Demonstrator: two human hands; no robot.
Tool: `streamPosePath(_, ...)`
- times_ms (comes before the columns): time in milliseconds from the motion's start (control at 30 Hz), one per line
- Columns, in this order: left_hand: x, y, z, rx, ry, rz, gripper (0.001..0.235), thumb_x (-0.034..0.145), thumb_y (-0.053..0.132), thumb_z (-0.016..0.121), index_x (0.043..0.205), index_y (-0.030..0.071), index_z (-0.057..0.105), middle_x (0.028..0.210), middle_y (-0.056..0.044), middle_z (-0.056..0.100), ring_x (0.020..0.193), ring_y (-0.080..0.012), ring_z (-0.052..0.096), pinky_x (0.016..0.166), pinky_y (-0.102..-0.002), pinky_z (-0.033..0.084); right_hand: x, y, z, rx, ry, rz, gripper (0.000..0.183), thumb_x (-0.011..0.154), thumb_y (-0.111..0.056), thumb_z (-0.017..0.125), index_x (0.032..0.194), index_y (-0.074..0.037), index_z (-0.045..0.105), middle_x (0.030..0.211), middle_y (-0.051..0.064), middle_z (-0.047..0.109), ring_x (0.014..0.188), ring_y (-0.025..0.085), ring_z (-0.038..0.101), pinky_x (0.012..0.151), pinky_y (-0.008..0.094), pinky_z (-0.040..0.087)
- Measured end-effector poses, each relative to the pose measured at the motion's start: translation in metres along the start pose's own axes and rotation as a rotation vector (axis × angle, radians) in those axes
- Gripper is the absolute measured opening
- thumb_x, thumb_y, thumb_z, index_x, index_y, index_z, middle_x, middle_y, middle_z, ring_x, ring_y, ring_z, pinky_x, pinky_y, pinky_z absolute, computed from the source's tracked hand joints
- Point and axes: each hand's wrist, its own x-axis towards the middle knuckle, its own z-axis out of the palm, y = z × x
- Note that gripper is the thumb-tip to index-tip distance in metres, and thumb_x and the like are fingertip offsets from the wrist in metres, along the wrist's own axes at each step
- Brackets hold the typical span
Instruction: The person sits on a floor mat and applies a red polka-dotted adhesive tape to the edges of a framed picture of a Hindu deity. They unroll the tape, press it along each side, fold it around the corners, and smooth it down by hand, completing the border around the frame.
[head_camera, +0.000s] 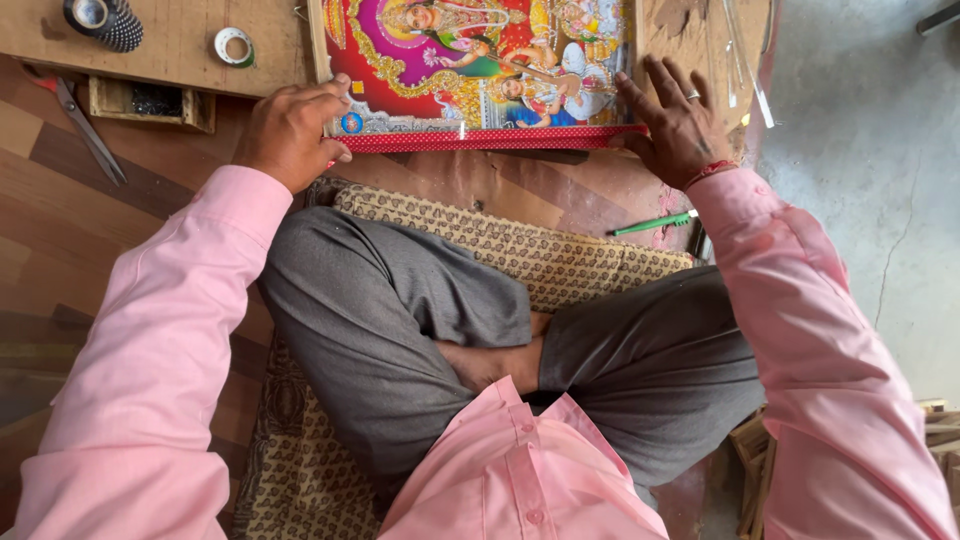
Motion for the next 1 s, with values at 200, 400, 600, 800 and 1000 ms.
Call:
streamPosePath(200,0.003,0.013,0.014,-0.168,0.285,-0.228,0.05,0.075,0.014,0.092,0.116,-0.005,0.072,0.126,-0.022,0.07,0.112,-0.0335,0.068,0.097,-0.04,0.053,0.0,-0.008,0.027,0.468,0.158,0.438,0.066,0.1,-0.039,0.074,0.151,-0.003,0.054,0.133,0.02,0.07,0.123,0.039,0.066,0.107,0.05,0.051)
streamPosePath(400,0.039,0.003,0.029,-0.685,0.493,-0.775,0.041,0.083,0.015,0.088,0.102,-0.007,0.06,0.093,-0.011,0.073,0.082,-0.0183,0.072,0.072,-0.032,0.056,0.005,-0.013,0.04,1.05,0.458,0.547,0.057,0.092,-0.019,0.076,0.142,0.001,0.059,0.12,0.02,0.072,0.11,0.028,0.071,0.096,0.041,0.057)
streamPosePath(600,0.052,-0.008,-0.008,-1.118,0.062,-0.996,0.029,0.09,0.028,0.083,0.105,0.007,0.069,0.089,-0.002,0.071,0.071,-0.0142,0.061,0.064,-0.032,0.049,-0.01,0.008,0.008,1.94,0.771,0.581,0.049,0.096,-0.02,0.074,0.137,0.001,0.058,0.117,0.017,0.071,0.098,0.026,0.068,0.09,0.04,0.058)
streamPosePath(800,0.056,0.055,0.006,-1.456,-0.06,-0.961,0.028,0.085,0.026,0.075,0.11,0.014,0.069,0.094,-0.001,0.075,0.076,-0.0159,0.073,0.069,-0.035,0.061,-0.008,-0.066,-0.008,2.512,0.66,0.463,0.062,0.086,-0.053,0.063,0.13,-0.01,0.061,0.12,0.009,0.075,0.109,0.028,0.069,0.096,0.047,0.055)
streamPosePath(1000,0.035,0.122,0.044,-1.524,-0.035,-0.861,0.023,0.094,0.026,0.077,0.108,0.01,0.069,0.088,-0.003,0.072,0.067,-0.016,0.066,0.058,-0.032,0.054,-0.001,-0.134,0.023,2.609,0.671,0.594,0.032,0.088,-0.024,0.075,0.115,-0.009,0.067,0.109,0.006,0.075,0.105,0.024,0.069,0.099,0.047,0.055)
